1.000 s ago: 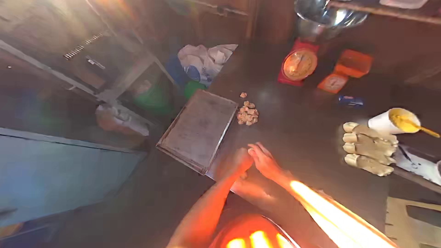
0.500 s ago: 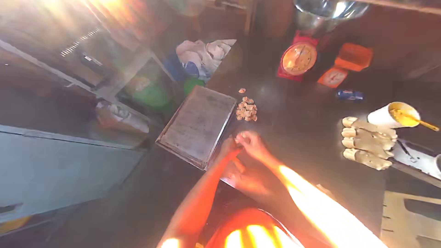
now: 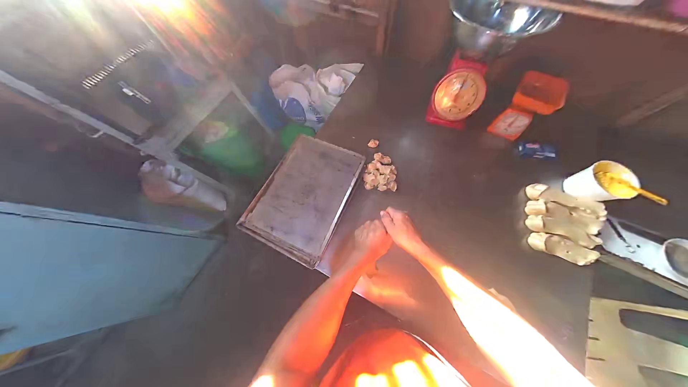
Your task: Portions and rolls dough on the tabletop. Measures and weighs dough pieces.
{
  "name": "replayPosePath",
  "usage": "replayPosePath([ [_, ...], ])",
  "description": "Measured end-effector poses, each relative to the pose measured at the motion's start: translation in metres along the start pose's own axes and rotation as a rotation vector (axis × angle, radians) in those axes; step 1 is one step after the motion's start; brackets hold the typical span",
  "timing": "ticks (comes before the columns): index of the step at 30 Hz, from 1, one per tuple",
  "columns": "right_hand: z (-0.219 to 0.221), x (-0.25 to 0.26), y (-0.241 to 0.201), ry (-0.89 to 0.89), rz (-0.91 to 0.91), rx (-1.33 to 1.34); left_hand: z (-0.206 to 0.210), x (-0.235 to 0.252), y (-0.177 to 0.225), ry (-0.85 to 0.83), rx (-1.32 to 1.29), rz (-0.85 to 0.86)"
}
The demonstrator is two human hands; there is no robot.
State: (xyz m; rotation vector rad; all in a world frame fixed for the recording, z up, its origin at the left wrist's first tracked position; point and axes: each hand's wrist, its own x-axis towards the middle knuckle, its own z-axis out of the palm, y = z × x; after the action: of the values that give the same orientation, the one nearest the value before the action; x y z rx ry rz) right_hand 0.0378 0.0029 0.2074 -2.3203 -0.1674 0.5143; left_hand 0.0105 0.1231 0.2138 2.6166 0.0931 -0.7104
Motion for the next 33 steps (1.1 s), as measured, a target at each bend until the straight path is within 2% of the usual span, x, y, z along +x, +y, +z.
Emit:
replayPosePath([
  [2,0.017,-0.022,-0.004,-0.052,0.009,0.105,0.011,0.005,-0.02,-0.038,0.105,-0.021],
  [4,0.031,-0.056,-0.016,-0.123,-0.125,0.145,0.012,0.015,-0.042,-0.079,0.03,-0.175],
  [6,0.024,-0.064,-0.036,-0.062,-0.249,0.111,0.001,0.026,-0.058,-0.045,-0.097,-0.257],
  [9,-0.013,-0.01,-0.033,0.049,-0.171,0.075,0.007,0.026,-0.057,0.073,-0.354,-0.03],
  [11,-0.005,0.011,-0.005,-0.027,-0.129,0.018,0.018,0.019,-0.044,0.146,-0.482,0.117],
  [12,0.011,0.004,0.007,-0.011,-0.135,0.03,0.022,0.014,-0.04,0.165,-0.511,0.171],
  [14,0.033,-0.021,0.025,0.005,-0.182,0.092,0.03,0.009,-0.046,0.065,-0.488,0.215],
  [17,0.028,-0.049,0.037,0.055,-0.294,0.118,0.038,-0.005,-0.05,-0.166,-0.419,0.208],
  [18,0.026,-0.051,0.033,0.109,-0.35,0.08,0.033,-0.01,-0.045,-0.204,-0.408,0.175],
  [19,0.023,-0.048,0.028,0.153,-0.39,0.019,0.026,-0.011,-0.036,-0.172,-0.39,0.142],
  [21,0.01,-0.033,0.019,0.132,-0.338,-0.127,0.017,-0.007,-0.01,-0.03,-0.311,0.047],
  [23,-0.003,-0.014,0.017,0.039,-0.141,-0.12,0.024,0.004,0.01,0.055,-0.215,-0.005],
  [25,-0.005,0.004,0.035,-0.011,0.054,0.04,0.04,0.022,0.02,0.031,-0.05,-0.003],
  [27,0.01,-0.004,0.067,-0.053,0.154,0.226,0.058,0.038,0.019,-0.08,0.188,0.042],
  [28,0.018,-0.02,0.081,-0.092,0.141,0.308,0.066,0.049,0.015,-0.138,0.231,0.029],
  [30,0.024,-0.056,0.099,-0.133,-0.002,0.388,0.073,0.088,0.009,-0.167,0.191,-0.114],
  [31,0.006,-0.066,0.107,-0.108,-0.06,0.34,0.07,0.109,0.009,-0.179,0.14,-0.171],
  [33,-0.068,-0.058,0.135,0.032,0.008,0.283,0.06,0.138,0.012,-0.233,0.07,-0.164],
])
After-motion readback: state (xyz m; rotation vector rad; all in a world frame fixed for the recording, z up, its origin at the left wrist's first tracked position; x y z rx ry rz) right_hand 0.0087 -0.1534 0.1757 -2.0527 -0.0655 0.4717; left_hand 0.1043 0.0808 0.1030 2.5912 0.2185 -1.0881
